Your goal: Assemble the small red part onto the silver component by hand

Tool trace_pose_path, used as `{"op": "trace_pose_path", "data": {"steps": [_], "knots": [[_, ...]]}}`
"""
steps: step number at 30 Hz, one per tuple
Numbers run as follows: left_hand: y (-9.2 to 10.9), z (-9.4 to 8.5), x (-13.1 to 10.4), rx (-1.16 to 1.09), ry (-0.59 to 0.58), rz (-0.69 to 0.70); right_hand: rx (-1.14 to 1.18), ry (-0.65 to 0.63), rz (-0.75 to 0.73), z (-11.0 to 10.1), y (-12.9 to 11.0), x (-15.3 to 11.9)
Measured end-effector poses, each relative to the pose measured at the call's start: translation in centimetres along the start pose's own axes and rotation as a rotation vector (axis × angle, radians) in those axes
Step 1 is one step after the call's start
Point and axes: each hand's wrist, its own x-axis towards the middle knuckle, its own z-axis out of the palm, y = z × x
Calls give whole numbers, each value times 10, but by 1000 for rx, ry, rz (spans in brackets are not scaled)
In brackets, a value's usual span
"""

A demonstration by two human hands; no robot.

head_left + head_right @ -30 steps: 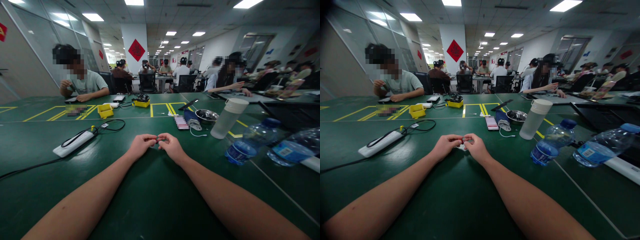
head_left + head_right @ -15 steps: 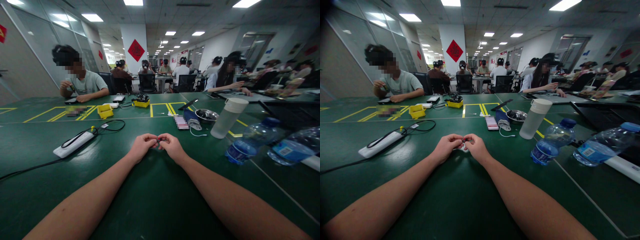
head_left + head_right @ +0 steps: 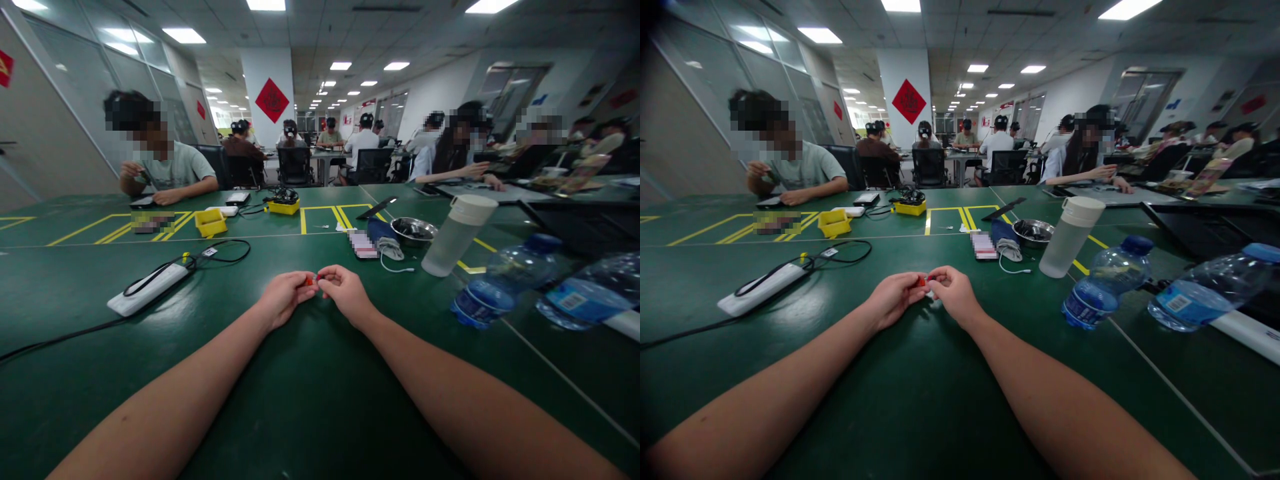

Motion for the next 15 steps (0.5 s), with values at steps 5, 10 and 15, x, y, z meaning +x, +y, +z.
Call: {"op": "trace_pose_path", "data": {"steps": [5,10,15], "knots": [[-5,6,-5,106,-86,-35,44,-46,-22,1,-3,-2],[-6,3,-7,810,-15,369,11,18,-19,0,-5,-2],[-6,-4,-2,1544,-47,697,25,7,-2,0,-3,-1]]}}
